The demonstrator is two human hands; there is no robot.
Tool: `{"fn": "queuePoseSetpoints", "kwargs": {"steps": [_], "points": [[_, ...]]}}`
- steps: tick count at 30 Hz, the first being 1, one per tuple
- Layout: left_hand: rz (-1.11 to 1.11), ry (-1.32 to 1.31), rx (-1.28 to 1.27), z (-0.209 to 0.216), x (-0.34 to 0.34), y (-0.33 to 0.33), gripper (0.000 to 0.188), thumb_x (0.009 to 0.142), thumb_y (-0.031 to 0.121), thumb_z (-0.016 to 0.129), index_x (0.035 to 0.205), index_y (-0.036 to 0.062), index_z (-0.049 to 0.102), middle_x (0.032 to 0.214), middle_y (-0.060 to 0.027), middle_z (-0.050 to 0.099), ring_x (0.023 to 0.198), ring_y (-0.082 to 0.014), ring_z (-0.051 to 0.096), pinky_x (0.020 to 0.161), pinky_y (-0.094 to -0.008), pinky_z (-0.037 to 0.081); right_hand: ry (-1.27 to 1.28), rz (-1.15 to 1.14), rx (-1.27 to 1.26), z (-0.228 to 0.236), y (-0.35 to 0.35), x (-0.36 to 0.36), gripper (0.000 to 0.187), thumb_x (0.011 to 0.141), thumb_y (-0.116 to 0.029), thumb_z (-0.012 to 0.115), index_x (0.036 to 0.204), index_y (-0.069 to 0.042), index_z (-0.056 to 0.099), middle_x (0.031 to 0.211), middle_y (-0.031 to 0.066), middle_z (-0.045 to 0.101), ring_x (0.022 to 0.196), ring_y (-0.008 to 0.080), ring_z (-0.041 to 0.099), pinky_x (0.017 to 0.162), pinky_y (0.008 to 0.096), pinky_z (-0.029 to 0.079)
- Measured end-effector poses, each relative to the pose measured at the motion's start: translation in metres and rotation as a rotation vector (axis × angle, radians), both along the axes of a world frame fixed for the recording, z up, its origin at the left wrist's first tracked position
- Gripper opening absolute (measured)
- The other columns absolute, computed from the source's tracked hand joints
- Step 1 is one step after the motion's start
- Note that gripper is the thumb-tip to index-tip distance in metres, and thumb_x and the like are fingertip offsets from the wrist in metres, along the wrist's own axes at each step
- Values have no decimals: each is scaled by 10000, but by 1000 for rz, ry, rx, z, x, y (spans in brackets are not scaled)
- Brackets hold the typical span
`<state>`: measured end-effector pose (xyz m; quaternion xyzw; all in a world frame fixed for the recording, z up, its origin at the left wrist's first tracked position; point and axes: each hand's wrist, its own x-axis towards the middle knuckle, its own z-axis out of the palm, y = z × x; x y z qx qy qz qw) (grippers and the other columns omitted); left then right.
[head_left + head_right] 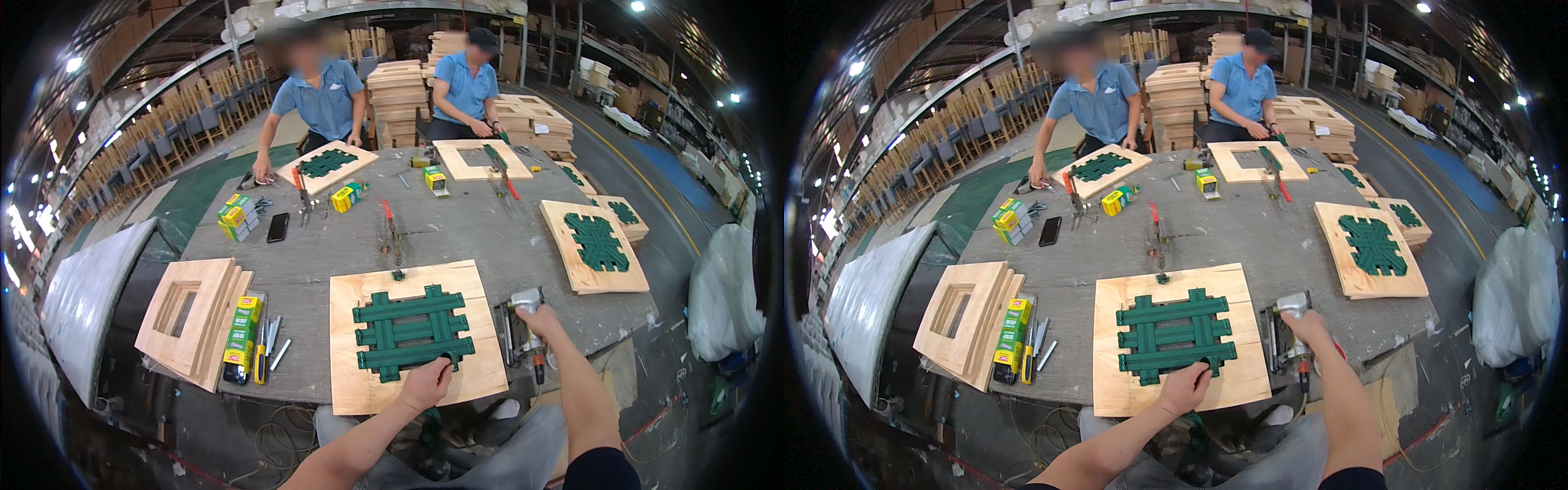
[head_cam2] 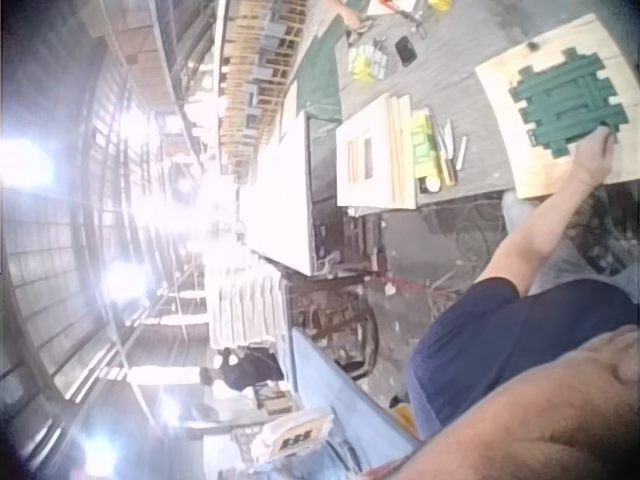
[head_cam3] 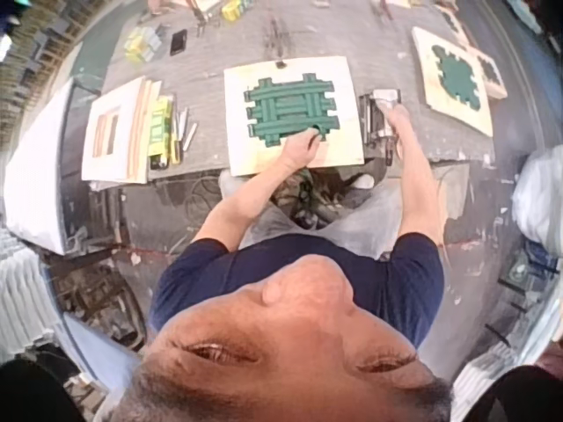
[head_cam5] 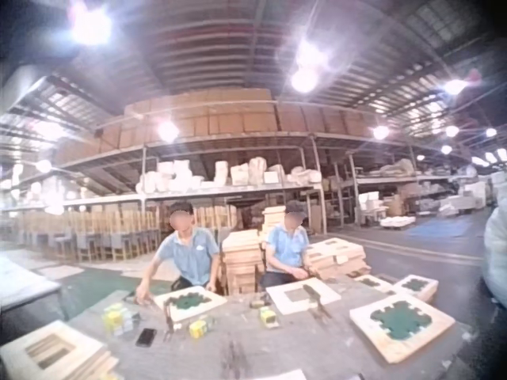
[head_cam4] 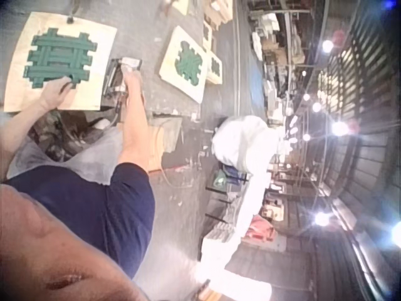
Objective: The person weaves green plastic strips into a wooden frame to create a basket base. They interlace the strips in a crisscross pattern and use a nail gun to secure the ends of the strips to the frame.
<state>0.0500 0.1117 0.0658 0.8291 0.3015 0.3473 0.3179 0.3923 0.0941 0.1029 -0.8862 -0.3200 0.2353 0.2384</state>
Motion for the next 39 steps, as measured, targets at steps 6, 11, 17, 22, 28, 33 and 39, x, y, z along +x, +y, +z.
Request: {"fn": "queuePoseSetpoints", "kwargs": {"steps": [6,11,17,22,28,33,39], "points": [[23,2,18,2,-3,1,132,957,170,664,1008,49,645,752,-168,675,683,-360,680,602,-441,531,-199,84,103,20,-60,1,423,849,-362,754,1112,-31,737,1092,224,724,1032,397,694,914,456,546],[-10,-50,45,4,5,-1,141,958,173,662,1020,48,643,750,-170,675,690,-363,684,604,-448,531,-401,60,-109,9,-128,11,551,783,-275,812,1272,-78,654,1201,236,643,1149,415,619,993,468,510],[27,-20,48,5,3,-1,137,954,179,671,1008,55,651,751,-176,674,687,-367,681,602,-451,527,-367,59,-55,3,-131,14,740,659,-290,897,1302,-45,623,1223,248,662,1166,411,625,1006,462,514],[55,-69,40,7,7,-2,171,947,213,693,993,53,658,765,-186,679,685,-374,681,601,-447,528,-318,110,-105,0,-138,31,785,656,-233,865,1366,-51,584,1201,238,691,1153,391,656,996,446,528],[81,-148,-528,3,14,12,228,987,258,671,1019,32,682,814,-110,734,709,-230,724,591,-383,553,-276,91,-69,15,-172,42,740,717,-237,819,1390,-68,563,1199,240,702,1130,418,668,972,457,536],[-13,-221,-1188,27,25,38,219,1048,266,572,984,65,631,817,-74,714,537,-132,583,519,-322,530,-57,89,188,24,-214,11,722,732,-358,857,1343,-82,589,1179,211,715,1099,392,686,953,437,538],[85,-390,-1367,39,9,63,217,1034,263,562,911,86,591,689,-62,635,453,-148,458,538,-375,451,-308,729,153,73,-158,-75,614,777,-524,821,1170,-100,616,1005,175,713,970,370,701,843,459,527]]}}
